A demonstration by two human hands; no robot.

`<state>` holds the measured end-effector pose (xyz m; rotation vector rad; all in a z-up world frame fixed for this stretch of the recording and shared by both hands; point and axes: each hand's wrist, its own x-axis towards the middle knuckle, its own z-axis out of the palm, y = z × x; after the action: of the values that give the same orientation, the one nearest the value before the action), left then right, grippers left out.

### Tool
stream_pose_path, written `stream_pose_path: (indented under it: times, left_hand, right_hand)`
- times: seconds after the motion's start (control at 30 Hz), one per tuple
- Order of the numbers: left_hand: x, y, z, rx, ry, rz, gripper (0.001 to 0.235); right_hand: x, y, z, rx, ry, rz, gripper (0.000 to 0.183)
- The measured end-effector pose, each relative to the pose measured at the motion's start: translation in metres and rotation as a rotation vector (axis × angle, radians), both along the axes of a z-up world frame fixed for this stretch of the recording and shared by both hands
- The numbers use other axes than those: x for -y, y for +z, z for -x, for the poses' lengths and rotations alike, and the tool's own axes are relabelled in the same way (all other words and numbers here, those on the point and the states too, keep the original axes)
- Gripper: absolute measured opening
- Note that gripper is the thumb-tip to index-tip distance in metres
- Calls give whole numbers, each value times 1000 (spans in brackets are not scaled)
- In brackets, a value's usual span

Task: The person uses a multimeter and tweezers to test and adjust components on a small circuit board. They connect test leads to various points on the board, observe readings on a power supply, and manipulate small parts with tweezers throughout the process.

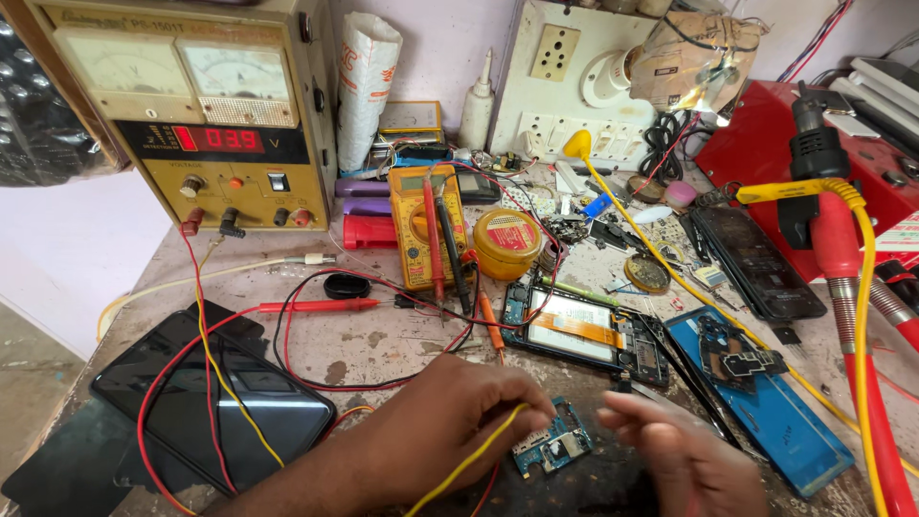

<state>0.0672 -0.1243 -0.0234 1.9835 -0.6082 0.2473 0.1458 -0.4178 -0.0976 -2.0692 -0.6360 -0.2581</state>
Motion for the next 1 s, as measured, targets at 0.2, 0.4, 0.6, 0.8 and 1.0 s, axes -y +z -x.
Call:
stream_pose_path:
  times: [0.2, 0.4, 0.6, 0.8, 1.0]
  left_hand:
    - [4, -6, -3, -131, -74, -59, 14]
    - [1, 0, 2, -114, -29, -138, 8]
    - [6, 1, 7, -47, -34, -147, 10]
    - [4, 8, 13, -30, -22, -173, 13]
    - [3, 0, 19, 71, -14, -155, 16]
  right_hand:
    - [35, -42, -17, -62, 75, -60, 42]
    - [14, -29, -15, -135, 95, -61, 30]
    - [-11, 5, 1, 10, 38, 113, 28]
    - [-3, -9, -5, -217, -93, 78, 23]
    - [19, -63, -47, -189, -15, 23, 31]
